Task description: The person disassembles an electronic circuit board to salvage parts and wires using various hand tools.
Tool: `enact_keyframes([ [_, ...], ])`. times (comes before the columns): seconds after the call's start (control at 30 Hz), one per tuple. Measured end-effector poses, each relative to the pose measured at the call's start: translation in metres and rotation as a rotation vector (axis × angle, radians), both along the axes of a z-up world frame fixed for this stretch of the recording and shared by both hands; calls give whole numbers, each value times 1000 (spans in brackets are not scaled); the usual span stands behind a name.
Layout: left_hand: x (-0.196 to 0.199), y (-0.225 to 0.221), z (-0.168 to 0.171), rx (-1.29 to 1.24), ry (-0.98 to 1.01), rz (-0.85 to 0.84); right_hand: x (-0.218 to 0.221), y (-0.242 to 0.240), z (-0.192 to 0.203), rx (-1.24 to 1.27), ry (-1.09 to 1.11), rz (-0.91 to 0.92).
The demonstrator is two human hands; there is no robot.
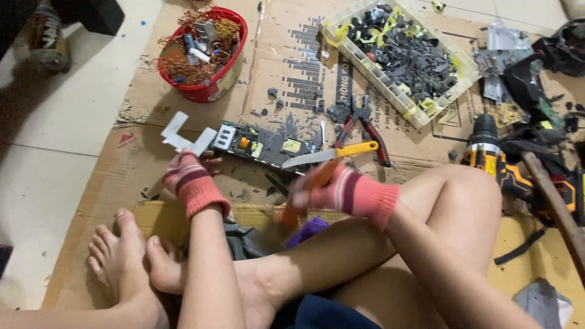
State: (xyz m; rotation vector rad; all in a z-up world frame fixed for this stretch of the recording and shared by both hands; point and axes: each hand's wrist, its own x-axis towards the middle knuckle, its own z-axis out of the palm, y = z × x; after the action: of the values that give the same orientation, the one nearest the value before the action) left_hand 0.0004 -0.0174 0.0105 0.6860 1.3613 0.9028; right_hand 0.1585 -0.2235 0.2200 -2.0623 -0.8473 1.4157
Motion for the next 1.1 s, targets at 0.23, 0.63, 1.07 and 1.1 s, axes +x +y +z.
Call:
enact_keyframes([
  [0.23,-2,6,1,35,51,62,100,10,-113,138,279,12],
  [0.63,-9,8,2,-10,24,53,-4,-6,34,-245,-173,531],
  [1.07,28,4,-12,178,368,-50,7,3,30,-402,-513,216],
  [1.1,25,3,-11,174,369,-48,11,4,26,-405,-512,219],
])
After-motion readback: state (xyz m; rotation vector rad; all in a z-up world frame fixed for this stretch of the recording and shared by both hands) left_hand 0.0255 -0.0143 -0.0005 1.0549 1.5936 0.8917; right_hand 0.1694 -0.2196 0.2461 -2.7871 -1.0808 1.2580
